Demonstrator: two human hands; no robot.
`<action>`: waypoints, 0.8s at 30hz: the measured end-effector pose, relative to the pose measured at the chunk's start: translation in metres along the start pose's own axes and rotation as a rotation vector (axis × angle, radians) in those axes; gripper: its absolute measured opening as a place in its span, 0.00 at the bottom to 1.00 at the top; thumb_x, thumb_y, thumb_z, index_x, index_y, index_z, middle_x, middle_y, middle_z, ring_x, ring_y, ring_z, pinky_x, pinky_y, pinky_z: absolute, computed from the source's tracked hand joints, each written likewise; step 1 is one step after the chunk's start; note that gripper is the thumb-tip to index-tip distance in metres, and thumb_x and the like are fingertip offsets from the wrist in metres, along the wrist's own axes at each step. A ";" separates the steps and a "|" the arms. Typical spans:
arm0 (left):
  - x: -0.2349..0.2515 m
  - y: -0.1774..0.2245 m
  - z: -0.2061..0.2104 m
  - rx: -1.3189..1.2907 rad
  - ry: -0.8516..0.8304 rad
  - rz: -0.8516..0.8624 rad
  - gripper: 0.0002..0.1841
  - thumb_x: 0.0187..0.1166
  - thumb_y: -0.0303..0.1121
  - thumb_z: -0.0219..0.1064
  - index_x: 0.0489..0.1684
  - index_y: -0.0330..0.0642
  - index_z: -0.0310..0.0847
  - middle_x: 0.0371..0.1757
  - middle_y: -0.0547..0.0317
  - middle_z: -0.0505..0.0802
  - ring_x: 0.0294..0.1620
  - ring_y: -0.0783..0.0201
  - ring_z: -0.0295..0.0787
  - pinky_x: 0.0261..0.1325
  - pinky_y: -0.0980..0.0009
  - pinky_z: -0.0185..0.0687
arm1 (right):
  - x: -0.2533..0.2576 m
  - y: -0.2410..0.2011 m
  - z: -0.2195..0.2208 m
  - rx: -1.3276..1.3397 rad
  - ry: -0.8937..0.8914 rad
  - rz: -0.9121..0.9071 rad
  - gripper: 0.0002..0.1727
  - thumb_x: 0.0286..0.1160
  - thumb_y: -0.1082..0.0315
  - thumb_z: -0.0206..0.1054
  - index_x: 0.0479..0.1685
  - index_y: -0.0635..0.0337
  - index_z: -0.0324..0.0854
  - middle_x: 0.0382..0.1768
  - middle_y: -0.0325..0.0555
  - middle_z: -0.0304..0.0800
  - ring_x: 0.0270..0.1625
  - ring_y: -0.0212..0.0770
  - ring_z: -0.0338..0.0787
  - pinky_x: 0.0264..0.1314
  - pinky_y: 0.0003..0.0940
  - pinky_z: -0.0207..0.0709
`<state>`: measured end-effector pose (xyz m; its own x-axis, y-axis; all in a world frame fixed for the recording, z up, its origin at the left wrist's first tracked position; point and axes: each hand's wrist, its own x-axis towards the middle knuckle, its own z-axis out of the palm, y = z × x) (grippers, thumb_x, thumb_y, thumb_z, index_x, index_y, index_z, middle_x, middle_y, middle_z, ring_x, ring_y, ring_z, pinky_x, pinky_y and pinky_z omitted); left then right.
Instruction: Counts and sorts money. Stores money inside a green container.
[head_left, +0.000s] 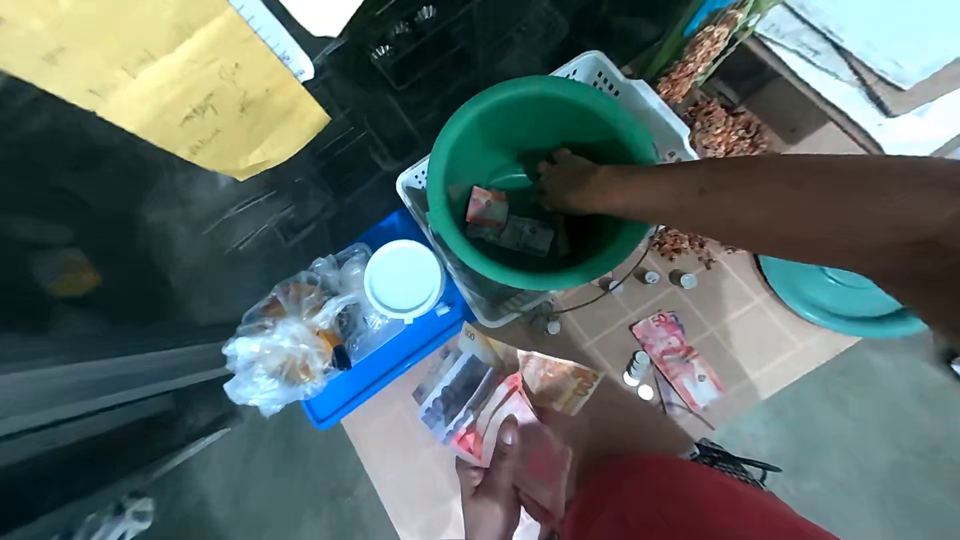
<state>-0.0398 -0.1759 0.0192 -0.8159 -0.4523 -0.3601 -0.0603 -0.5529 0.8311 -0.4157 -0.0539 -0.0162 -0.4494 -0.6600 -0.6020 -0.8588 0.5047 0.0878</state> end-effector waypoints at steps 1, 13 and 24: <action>0.000 -0.001 -0.002 0.002 -0.002 0.008 0.10 0.74 0.33 0.76 0.51 0.50 0.91 0.45 0.65 0.98 0.47 0.73 0.95 0.57 0.71 0.91 | 0.002 0.003 0.000 0.039 0.039 -0.013 0.13 0.82 0.77 0.62 0.55 0.67 0.90 0.66 0.64 0.87 0.81 0.74 0.69 0.80 0.74 0.56; 0.013 -0.004 0.007 0.099 -0.326 0.140 0.11 0.81 0.34 0.69 0.57 0.57 0.90 0.52 0.72 0.97 0.55 0.77 0.92 0.64 0.73 0.88 | -0.155 -0.098 -0.014 1.291 0.348 -0.539 0.09 0.85 0.64 0.60 0.40 0.57 0.83 0.23 0.27 0.79 0.24 0.14 0.75 0.26 0.10 0.69; -0.002 -0.013 -0.011 -0.097 -0.160 -0.110 0.14 0.71 0.33 0.78 0.54 0.47 0.90 0.47 0.60 0.98 0.48 0.69 0.96 0.59 0.67 0.91 | -0.118 -0.069 -0.051 1.269 0.136 -0.340 0.14 0.89 0.72 0.54 0.53 0.70 0.85 0.40 0.52 0.91 0.40 0.39 0.92 0.46 0.37 0.89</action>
<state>-0.0309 -0.1754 0.0044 -0.8890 -0.2725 -0.3679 -0.1048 -0.6611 0.7429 -0.3163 -0.0393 0.0892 -0.3436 -0.8693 -0.3553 -0.1411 0.4218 -0.8956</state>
